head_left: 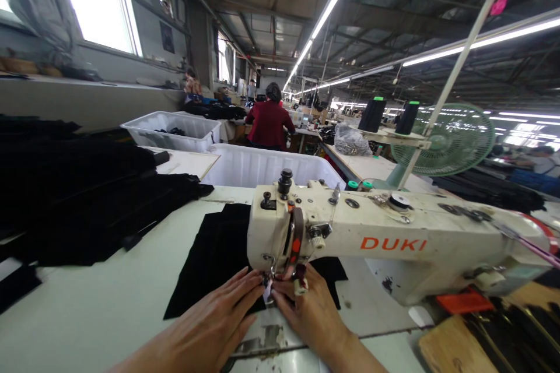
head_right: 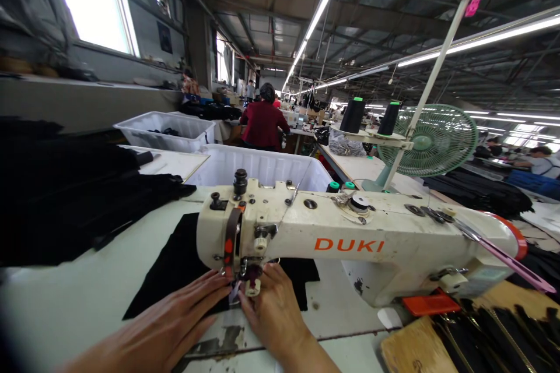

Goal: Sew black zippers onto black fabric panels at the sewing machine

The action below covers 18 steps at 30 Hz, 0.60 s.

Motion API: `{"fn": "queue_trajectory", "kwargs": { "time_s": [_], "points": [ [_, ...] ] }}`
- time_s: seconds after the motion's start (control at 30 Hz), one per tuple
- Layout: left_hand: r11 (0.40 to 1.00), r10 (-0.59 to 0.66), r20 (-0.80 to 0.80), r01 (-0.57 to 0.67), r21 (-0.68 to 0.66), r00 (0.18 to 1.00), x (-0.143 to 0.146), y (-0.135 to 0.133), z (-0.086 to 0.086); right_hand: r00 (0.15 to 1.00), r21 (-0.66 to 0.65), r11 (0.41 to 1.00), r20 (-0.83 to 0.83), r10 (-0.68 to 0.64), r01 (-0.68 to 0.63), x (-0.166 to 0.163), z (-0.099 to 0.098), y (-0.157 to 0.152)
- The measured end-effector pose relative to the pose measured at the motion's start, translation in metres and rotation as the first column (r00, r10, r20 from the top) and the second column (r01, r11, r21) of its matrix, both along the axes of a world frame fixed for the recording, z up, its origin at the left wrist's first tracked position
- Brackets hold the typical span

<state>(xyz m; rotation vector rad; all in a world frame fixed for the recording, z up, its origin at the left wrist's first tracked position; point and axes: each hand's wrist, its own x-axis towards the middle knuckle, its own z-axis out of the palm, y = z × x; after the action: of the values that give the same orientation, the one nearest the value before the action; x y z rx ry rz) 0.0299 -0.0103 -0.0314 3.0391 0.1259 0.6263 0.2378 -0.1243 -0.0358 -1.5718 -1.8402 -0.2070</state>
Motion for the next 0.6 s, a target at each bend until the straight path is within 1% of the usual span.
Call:
{"fn": "queue_trajectory", "kwargs": {
  "time_s": [0.13, 0.2, 0.3, 0.37, 0.47, 0.53, 0.6],
  "points": [
    [1.0, 0.019, -0.086, -0.018, 0.004, 0.996, 0.001, -0.005, 0.013, 1.0, -0.005, 1.0, -0.004, 0.005, -0.005, -0.001, 0.003, -0.002],
    [0.998, 0.012, -0.097, -0.017, -0.053, 0.995, -0.001, -0.007, 0.019, 1.0, -0.005, 1.0, 0.005, 0.012, -0.012, -0.002, 0.005, -0.003],
    [0.985, 0.012, -0.052, -0.021, -0.172, 0.999, -0.005, -0.008, 0.024, 0.999, 0.002, 1.0, 0.028, 0.019, -0.019, -0.003, 0.006, -0.004],
    [0.976, 0.05, -0.025, -0.054, -0.212, 0.998, -0.006, -0.007, 0.023, 0.999, 0.01, 1.0, 0.047, 0.009, -0.01, -0.004, 0.006, -0.005],
    [0.968, 0.136, -0.012, -0.135, -0.21, 0.991, -0.001, 0.001, 0.018, 0.997, 0.029, 0.999, 0.079, -0.023, 0.021, -0.007, 0.007, -0.005],
    [0.966, 0.174, -0.027, -0.176, -0.192, 0.984, 0.002, 0.009, 0.014, 0.994, 0.046, 0.998, 0.102, -0.046, 0.042, -0.008, 0.013, -0.005],
    [0.96, 0.222, -0.051, -0.227, -0.166, 0.974, -0.001, 0.016, 0.012, 0.989, 0.07, 0.995, 0.124, -0.076, 0.068, -0.007, 0.021, -0.009]
  ]
}}
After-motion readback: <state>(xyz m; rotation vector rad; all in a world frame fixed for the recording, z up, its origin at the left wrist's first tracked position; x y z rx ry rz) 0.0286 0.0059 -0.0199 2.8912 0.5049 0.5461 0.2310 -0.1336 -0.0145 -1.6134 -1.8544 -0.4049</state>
